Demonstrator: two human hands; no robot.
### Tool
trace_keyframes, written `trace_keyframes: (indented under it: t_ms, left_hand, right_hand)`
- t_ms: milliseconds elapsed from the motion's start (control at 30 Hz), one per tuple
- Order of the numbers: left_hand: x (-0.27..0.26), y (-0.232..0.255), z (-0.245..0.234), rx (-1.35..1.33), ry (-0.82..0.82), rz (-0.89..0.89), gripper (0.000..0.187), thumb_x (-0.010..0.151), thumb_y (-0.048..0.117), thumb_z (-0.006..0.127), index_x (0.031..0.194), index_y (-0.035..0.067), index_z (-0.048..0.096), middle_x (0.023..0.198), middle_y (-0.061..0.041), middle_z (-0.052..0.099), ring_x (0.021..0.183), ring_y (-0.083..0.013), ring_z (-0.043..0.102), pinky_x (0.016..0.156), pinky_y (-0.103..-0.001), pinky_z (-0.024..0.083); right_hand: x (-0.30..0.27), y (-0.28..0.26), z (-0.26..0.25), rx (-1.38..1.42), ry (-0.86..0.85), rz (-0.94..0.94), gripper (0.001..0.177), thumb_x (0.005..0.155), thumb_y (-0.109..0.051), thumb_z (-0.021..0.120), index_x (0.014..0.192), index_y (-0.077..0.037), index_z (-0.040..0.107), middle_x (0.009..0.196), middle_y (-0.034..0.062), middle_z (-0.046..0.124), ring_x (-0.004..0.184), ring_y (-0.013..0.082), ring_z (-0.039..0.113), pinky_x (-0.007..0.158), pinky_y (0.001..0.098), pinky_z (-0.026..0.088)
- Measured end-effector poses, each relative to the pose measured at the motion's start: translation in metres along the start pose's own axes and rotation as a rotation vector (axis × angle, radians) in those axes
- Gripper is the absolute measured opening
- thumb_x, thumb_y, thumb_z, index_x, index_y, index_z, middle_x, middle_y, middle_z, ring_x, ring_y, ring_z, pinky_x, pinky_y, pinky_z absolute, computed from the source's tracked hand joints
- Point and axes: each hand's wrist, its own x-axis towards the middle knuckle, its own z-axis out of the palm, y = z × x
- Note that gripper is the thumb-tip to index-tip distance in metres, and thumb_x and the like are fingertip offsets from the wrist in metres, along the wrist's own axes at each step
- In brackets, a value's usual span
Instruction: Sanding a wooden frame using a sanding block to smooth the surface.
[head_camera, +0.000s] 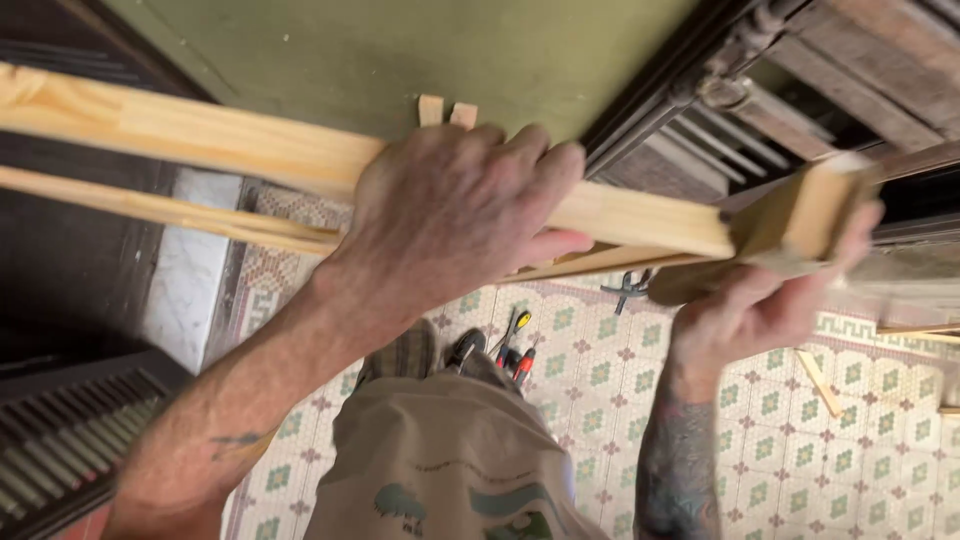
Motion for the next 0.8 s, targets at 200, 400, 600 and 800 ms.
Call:
trace_keyframes:
  t_ms: [200, 400, 600, 800]
  left_hand:
    - [0.006, 0.002, 0.000, 0.086, 0.077, 0.030, 0.074, 0.100, 0.092, 0.059, 0.099, 0.019, 0.054, 0.069, 0.009, 0.048, 0.052, -0.0071, 0.050, 0.045, -0.025, 0.047]
    - [-0.001, 0.002, 0.000, 0.110, 0.080, 0.041, 0.076, 0.100, 0.096, 0.059, 0.093, 0.021, 0.051, 0.067, 0.011, 0.044, 0.050, -0.0042, 0.042, 0.043, -0.022, 0.042]
    - [-0.006, 0.004, -0.006, 0.095, 0.087, 0.031, 0.075, 0.096, 0.096, 0.066, 0.090, 0.023, 0.051, 0.068, 0.011, 0.044, 0.053, -0.0034, 0.040, 0.045, -0.022, 0.040]
    - [-0.003, -0.001, -0.011, 0.117, 0.049, 0.034, 0.073, 0.099, 0.095, 0.063, 0.090, 0.023, 0.054, 0.066, 0.011, 0.046, 0.052, -0.0012, 0.042, 0.042, -0.020, 0.041]
  right_hand:
    - [0.035, -0.015, -0.005, -0.051, -0.001, -0.353, 0.062, 0.101, -0.027, 0.054, 0.162, -0.027, 0.040, 0.143, 0.0166, 0.040, 0.122, 0.0336, 0.049, 0.090, 0.0560, 0.055]
    - [0.060, -0.039, -0.007, -0.157, -0.102, -0.432, 0.045, 0.110, -0.005, 0.051, 0.155, -0.009, 0.044, 0.133, 0.0224, 0.049, 0.126, 0.0354, 0.046, 0.102, 0.0527, 0.048]
    - [0.051, -0.051, -0.023, -0.141, -0.263, -0.221, 0.040, 0.119, -0.026, 0.047, 0.156, -0.010, 0.045, 0.133, 0.0309, 0.047, 0.122, 0.0440, 0.050, 0.107, 0.0543, 0.043]
    - [0.045, -0.019, -0.061, -0.241, -0.428, -0.283, 0.050, 0.112, -0.034, 0.051, 0.142, 0.006, 0.053, 0.132, 0.0317, 0.052, 0.121, 0.0433, 0.050, 0.098, 0.0540, 0.049]
